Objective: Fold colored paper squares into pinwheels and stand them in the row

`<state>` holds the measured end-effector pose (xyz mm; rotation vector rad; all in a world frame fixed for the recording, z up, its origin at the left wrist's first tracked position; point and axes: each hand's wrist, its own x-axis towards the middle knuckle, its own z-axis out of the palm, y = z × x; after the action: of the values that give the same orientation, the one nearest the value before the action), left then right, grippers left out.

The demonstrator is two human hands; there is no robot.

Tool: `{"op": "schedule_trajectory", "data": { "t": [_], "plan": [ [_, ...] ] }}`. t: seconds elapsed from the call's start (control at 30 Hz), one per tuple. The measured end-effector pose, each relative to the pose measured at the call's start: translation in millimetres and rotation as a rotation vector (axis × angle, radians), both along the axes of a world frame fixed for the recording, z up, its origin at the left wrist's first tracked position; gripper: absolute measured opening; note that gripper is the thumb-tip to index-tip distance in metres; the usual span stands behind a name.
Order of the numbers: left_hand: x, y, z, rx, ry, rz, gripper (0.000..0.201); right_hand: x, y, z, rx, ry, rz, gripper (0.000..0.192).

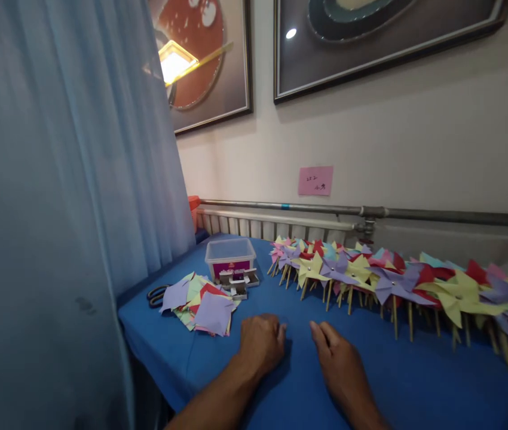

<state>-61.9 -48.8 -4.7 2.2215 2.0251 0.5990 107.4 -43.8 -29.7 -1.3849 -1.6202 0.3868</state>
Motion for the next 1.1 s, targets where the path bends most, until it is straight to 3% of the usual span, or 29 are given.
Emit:
{"op": "schedule_trajectory", "data": {
  "t": [0.1,0.23,0.3,0.37,0.57,0.73,0.87,1.1],
  "plan": [
    [-34,0,-2.3,0.090,0.019,0.157,0.026,-1,0,1.5,-0.033,-0.008,-0.010,0.058],
    [-94,-10,-7.2,0.332,0.082,0.475,0.025,-4,2,2.6,-0.062,0.013,-0.018,0.059],
    [-117,-16,-9.5,0.344,0.099,0.629,0.029,-5,4,3.0,-0.072,0.019,-0.014,0.058],
    [-131,-20,-10.9,0.276,0.109,0.703,0.035,-6,5,3.0,-0.072,0.021,-0.010,0.058],
    [-137,-19,-12.0,0.112,0.042,0.719,0.035,-7,6,2.4,-0.060,0.037,0.003,0.056],
    [-141,-20,-14.4,0.123,-0.045,0.690,0.022,-7,6,2.4,-0.068,0.041,0.007,0.053],
    [-143,-20,-12.9,0.153,-0.087,0.693,0.024,-6,5,2.6,-0.063,0.043,0.015,0.051],
    [-145,-18,-12.2,0.059,-0.165,0.669,0.025,-3,2,1.9,-0.059,0.039,0.009,0.051]
  ]
}}
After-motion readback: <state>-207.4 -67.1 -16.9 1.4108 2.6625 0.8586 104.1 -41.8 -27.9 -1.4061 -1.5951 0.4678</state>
